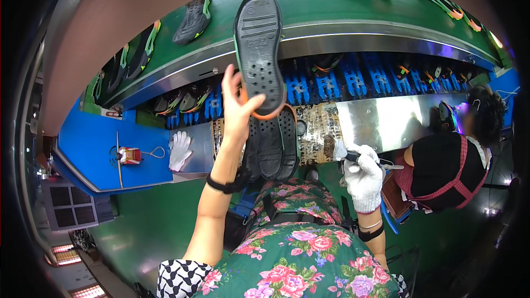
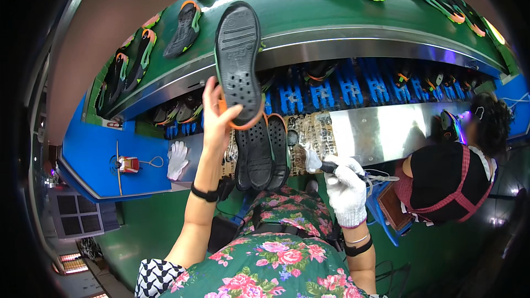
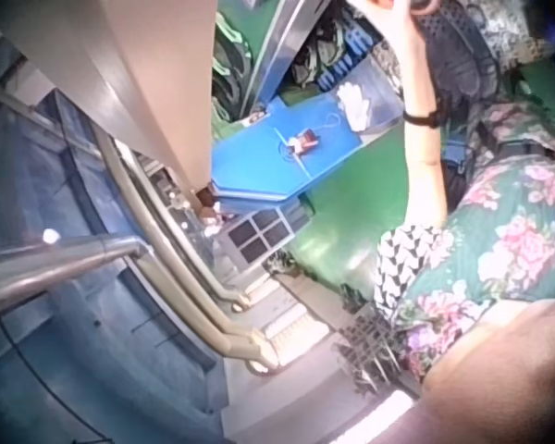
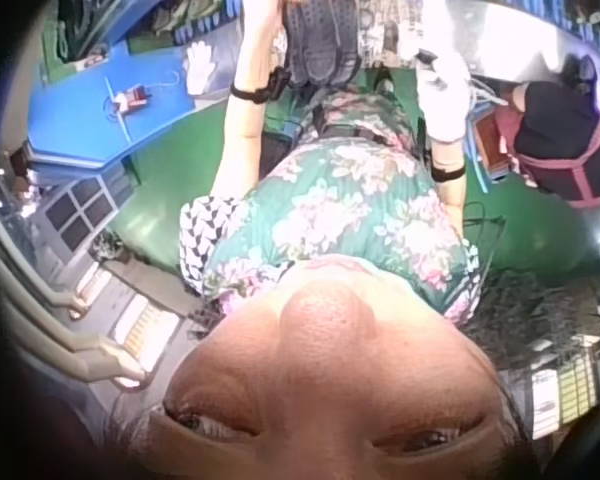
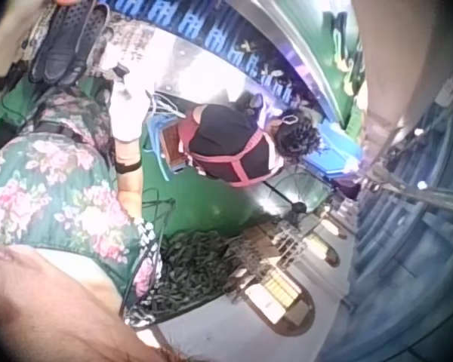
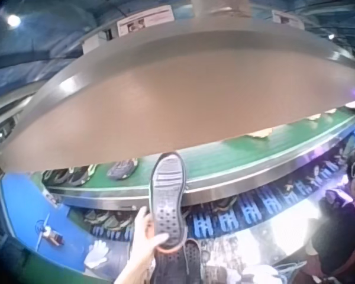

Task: Applying adhesive or cleaner to the underside of shoe soles using a brush on a manufacturing line.

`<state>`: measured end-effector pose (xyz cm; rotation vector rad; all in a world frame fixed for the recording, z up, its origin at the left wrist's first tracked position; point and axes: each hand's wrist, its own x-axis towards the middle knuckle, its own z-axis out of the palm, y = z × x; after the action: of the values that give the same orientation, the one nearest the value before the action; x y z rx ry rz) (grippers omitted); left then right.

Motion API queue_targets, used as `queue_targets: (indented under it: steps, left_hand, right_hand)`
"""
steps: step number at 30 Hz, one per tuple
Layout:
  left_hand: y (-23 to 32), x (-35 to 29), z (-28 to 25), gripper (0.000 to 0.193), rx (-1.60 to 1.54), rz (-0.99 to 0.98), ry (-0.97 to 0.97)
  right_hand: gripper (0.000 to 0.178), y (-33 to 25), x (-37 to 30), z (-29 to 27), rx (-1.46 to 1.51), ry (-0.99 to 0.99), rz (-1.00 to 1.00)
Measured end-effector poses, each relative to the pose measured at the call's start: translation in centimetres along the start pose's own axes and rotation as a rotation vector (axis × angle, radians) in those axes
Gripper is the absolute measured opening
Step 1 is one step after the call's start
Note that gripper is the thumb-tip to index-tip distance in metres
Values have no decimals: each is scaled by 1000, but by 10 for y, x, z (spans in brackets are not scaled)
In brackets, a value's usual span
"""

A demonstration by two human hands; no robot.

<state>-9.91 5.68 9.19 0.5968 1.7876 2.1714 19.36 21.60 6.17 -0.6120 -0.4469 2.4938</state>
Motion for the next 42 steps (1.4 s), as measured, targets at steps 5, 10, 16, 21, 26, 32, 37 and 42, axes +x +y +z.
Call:
queue_targets:
  steps: [5,10,16,21,26,32,37,42]
  left_hand:
    - [-41,22,-6,28,-340,-536,-80]
    - [-51,-48,12,28,-649,-745,-175]
    - [-44,-120,39,81,-870,-749,-334]
    - [-58,-124,53,94,-1227,-867,-181]
    - [-40,-127,73,100,-689,-818,-127]
    - [-43,-140,88,104,-403,-759,-213]
    - [-50,-134,74,107,-576,-761,-322]
    - [-68,-138,68,111,-437,-758,-189]
  right_hand:
    - [27,5,7,41,-21,-56,-13]
    - [28,1,13,67,-237,-151,-120]
    - [18,-7,22,74,-851,-324,-547]
    - [18,-1,27,74,-988,-364,-855]
    - [26,-15,37,64,-1377,-530,-1005]
    - [39,-6,29,70,-1620,-350,-1174]
    - [34,0,22,62,-1308,-497,-952]
    - [34,-3,26,61,-1364,-352,-1022]
